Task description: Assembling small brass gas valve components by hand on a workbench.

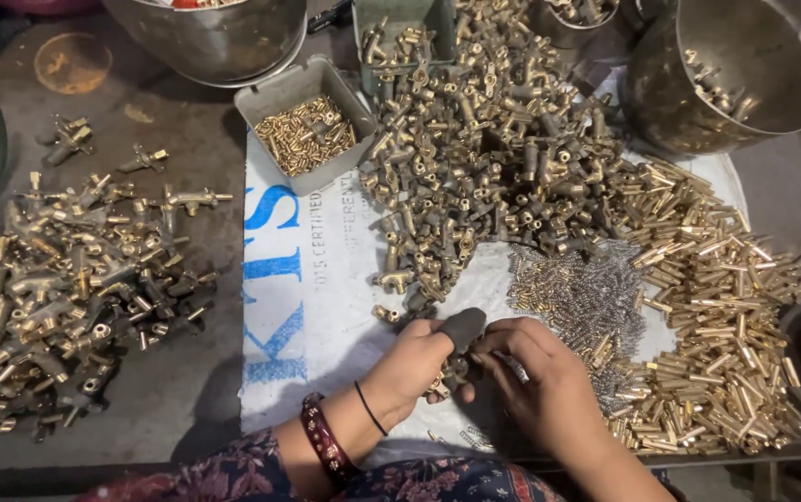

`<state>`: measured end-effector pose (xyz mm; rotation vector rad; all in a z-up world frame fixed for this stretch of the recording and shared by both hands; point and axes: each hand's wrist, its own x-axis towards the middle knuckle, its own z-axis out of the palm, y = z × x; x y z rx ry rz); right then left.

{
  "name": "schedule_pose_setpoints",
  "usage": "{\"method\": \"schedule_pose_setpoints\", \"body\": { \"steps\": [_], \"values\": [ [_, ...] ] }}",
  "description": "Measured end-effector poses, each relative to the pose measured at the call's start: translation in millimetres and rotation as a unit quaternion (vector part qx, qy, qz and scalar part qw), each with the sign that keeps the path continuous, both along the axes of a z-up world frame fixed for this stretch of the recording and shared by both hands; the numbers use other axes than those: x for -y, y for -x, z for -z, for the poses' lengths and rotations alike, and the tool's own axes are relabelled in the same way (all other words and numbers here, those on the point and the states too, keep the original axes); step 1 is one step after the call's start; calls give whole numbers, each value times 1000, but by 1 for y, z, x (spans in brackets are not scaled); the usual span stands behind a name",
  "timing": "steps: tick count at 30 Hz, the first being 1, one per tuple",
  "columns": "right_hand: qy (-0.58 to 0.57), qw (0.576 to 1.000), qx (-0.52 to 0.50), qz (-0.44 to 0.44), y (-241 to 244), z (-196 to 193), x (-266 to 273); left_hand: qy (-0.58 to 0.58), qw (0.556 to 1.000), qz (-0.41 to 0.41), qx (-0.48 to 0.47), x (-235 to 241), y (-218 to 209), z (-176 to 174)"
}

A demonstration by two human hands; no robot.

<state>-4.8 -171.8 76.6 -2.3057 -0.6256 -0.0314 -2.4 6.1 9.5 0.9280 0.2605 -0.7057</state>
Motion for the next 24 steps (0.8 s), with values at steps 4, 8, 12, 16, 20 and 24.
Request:
{"method": "schedule_pose_setpoints", "body": {
  "steps": [4,8,12,16,20,24],
  "values": [
    [-8,1000,-13,15,2,3,7,-20,999,28,24,-4,-1,15],
    [-74,993,-88,32,1,7,33,-140,975,58,160,-46,-13,31],
    [-141,967,-152,145,8,18,74,-507,823,-61,250,-174,-22,13],
    [-117,959,-166,196,20,42,90,-846,505,-36,168,-234,-2,-61],
    [-80,975,-110,174,22,36,74,-813,448,-137,346,-188,-2,-70],
    [-18,991,-75,111,10,11,53,-679,631,-14,375,-95,-39,-67]
  ]
}}
